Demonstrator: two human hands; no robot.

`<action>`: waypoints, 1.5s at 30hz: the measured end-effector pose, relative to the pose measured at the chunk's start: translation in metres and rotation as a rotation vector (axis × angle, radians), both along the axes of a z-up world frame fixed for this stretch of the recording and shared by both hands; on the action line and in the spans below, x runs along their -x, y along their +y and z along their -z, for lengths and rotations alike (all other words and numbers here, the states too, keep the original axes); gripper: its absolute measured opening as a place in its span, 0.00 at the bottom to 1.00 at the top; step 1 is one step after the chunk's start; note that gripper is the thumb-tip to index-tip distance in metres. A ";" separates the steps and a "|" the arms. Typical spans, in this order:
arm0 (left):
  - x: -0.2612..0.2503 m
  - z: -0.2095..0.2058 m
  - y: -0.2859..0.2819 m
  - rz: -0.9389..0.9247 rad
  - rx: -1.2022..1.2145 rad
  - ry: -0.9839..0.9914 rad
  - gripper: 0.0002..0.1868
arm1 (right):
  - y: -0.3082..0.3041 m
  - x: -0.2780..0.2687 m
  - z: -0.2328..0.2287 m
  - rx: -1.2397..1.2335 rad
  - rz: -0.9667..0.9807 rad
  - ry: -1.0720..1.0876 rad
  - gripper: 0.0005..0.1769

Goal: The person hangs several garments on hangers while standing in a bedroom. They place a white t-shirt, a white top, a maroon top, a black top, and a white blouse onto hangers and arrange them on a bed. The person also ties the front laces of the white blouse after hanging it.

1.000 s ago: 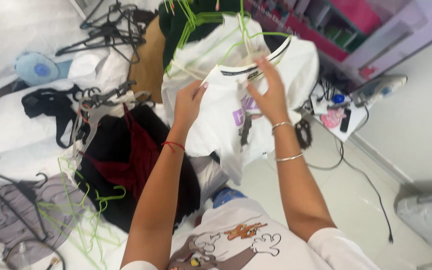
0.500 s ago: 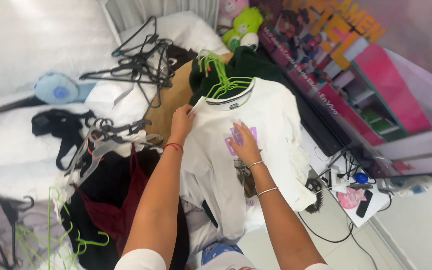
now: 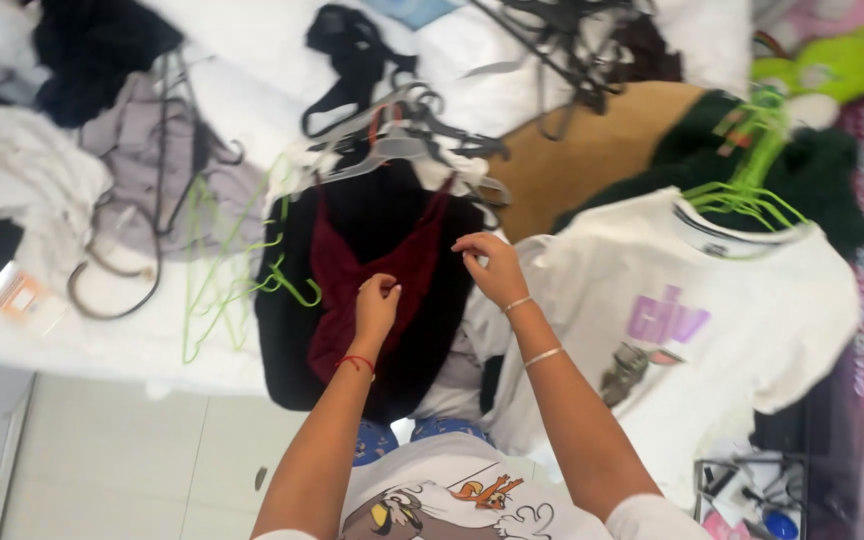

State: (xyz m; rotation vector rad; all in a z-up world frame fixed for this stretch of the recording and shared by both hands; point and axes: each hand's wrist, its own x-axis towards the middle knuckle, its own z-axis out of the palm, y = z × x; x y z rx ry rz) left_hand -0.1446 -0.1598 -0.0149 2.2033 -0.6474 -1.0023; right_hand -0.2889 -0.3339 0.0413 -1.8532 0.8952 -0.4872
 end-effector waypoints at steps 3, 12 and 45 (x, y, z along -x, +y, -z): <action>-0.043 -0.006 0.037 -0.161 -0.085 0.026 0.11 | -0.010 -0.056 0.049 -0.015 -0.129 0.114 0.12; -0.138 -0.017 0.033 -0.264 0.014 0.037 0.17 | -0.070 -0.174 0.083 0.343 -0.025 0.462 0.41; -0.067 -0.042 -0.038 0.094 0.422 0.544 0.21 | -0.004 -0.096 0.007 -0.951 0.287 -1.013 0.05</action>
